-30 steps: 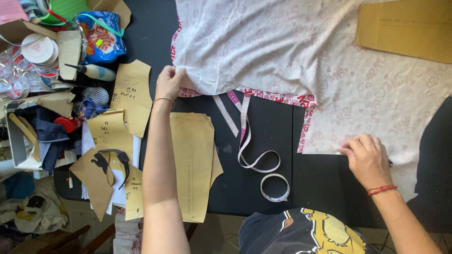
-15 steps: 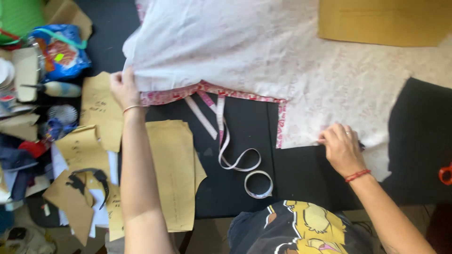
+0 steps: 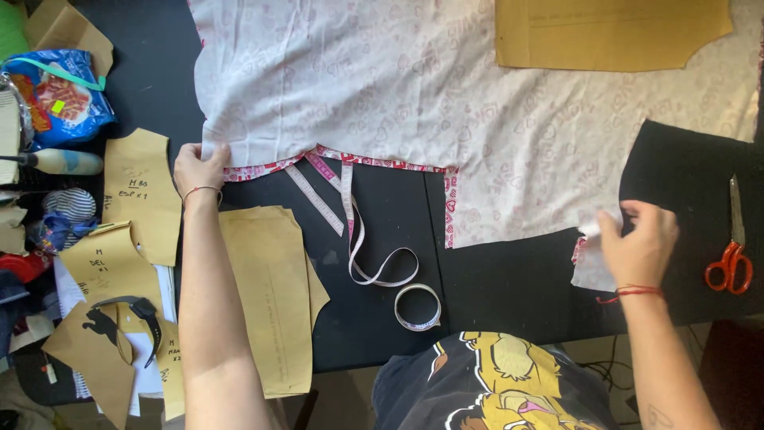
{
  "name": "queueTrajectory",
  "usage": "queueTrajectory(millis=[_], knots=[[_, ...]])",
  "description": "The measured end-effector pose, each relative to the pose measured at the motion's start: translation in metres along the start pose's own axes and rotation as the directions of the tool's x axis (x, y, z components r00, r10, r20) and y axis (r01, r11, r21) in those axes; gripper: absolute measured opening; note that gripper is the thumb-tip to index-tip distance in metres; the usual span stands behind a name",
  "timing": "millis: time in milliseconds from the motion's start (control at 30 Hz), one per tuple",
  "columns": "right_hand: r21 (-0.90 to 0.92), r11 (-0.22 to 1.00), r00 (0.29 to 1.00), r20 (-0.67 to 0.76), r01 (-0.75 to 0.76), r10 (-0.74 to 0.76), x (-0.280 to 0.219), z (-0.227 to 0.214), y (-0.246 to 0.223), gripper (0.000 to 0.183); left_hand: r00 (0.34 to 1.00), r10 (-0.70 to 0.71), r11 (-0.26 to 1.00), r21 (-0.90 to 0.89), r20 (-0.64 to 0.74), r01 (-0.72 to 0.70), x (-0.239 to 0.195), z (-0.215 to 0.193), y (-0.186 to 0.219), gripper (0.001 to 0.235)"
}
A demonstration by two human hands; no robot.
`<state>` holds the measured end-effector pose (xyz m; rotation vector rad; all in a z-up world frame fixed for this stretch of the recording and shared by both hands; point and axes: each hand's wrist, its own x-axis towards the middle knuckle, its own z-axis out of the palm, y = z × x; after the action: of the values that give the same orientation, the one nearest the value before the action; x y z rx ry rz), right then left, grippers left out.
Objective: Cutting fabric pieces according to paper patterns using scissors and an electric rotary cutter
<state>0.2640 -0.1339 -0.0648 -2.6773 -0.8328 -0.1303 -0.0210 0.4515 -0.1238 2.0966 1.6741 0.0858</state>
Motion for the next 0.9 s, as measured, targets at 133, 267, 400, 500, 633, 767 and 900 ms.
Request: queueTrajectory(millis=[133,267,400,500,633,767,900], knots=[[0.034,0.938,0.934,0.105,-0.346,0.341,-0.015,0.004,0.044,0.033,0.919,0.229,0.973,0.066,-0.320,-0.219,-0.050,-0.021,0.034,0.029],[0.063,0.949,0.950,0.078,-0.308,0.303,-0.028,0.029,0.066,0.032,0.760,0.554,0.829,0.142,-0.338,-0.541,-0.148,-0.028,0.098,0.008],[0.056,0.952,0.952,0.067,-0.302,0.298,-0.024,0.046,0.063,0.034,0.883,0.451,0.876,-0.123,-0.130,-0.466,-0.232,0.019,0.114,0.051],[0.010,0.967,0.963,0.101,-0.253,0.250,-0.029,0.062,0.077,0.039,0.941,0.293,0.955,-0.003,-0.169,-0.298,-0.251,0.034,0.108,0.069],[0.190,0.856,0.865,0.266,-0.480,0.426,-0.034,0.090,0.105,0.041,0.965,0.214,0.940,-0.237,-0.152,-0.246,-0.244,0.030,0.087,0.035],[0.342,0.808,0.874,0.268,-0.479,0.405,-0.045,0.126,0.145,0.038,0.975,0.080,0.922,-0.387,0.205,0.006,-0.233,-0.008,0.057,0.033],[0.538,0.832,0.895,0.426,-0.136,-0.130,-0.050,0.189,0.233,0.035,0.958,-0.004,0.813,-0.557,0.286,0.170,-0.231,-0.059,0.035,0.028]])
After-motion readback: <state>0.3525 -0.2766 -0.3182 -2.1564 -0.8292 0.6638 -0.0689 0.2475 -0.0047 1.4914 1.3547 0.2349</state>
